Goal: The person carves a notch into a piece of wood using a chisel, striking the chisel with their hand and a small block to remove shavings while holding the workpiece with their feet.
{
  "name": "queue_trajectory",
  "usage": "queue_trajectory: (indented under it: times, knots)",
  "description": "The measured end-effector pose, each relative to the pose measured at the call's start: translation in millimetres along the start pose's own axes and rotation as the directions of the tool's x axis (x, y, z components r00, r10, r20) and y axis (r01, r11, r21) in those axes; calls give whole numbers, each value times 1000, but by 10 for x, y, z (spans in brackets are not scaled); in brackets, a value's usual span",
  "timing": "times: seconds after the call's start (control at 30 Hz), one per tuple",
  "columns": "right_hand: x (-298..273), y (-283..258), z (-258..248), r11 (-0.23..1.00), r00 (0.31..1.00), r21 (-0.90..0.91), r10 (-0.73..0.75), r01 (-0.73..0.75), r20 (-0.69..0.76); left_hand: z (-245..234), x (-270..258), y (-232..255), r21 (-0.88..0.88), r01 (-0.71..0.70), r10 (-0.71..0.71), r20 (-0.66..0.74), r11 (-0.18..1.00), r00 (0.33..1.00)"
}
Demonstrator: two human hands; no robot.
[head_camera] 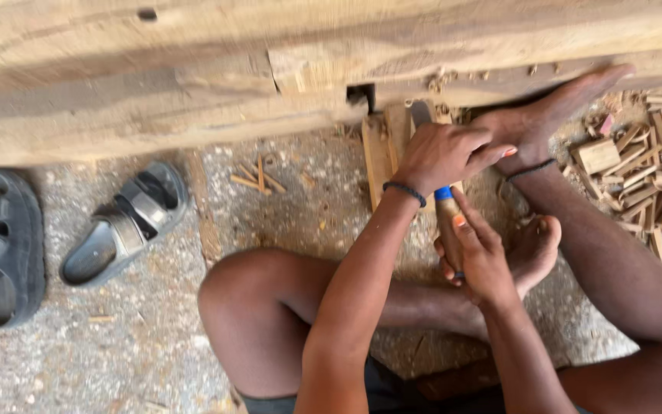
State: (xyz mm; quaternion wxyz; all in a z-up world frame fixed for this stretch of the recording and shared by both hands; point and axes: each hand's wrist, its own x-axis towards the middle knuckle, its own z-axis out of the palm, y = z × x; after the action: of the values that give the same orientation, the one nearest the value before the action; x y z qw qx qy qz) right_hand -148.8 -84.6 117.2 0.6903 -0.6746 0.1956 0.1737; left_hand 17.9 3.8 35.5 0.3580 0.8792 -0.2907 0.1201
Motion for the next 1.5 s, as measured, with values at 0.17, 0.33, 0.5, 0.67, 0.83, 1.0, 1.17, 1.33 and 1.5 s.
queue_trajectory:
  times: [0.17,0.33,0.5,0.67,0.83,1.0,1.17,1.33,1.5]
  knots:
    - [-232,84,-76,1000,1000,4,14,-14,-8,-35,-113,303,-20,-14,17,113,1000,993]
    - [-407,206,-150,994,998,-91,-62,64,20,-32,-321,457,-74,-82,79,-49,994,996]
    - [-643,350,-328,983,998,-184,-6,-5,-60,212,-474,684,-121,-95,102,54,988,993]
    - [-823,502,-527,930,989,-353,-134,102,-69,587,-630,864,-234,-163,170,10,959,985]
    - [-862,412,-600,806,954,-581,-250,111,-164,672,-503,867,-206,-215,203,-78,955,976]
    - [-910,488,-549,510,843,-828,-530,231,-91,656,-591,846,-239,-213,205,-59,947,977]
    - [-948,518,-562,794,913,-584,-349,168,-211,657,-526,973,-275,-376,267,-362,885,893]
    - [-921,413,-417,956,960,-253,-202,150,-192,579,-467,905,-204,-358,290,-301,911,908]
    - [-734,334,-223,999,994,-24,-24,22,-107,470,-511,588,-193,-222,180,-215,956,960]
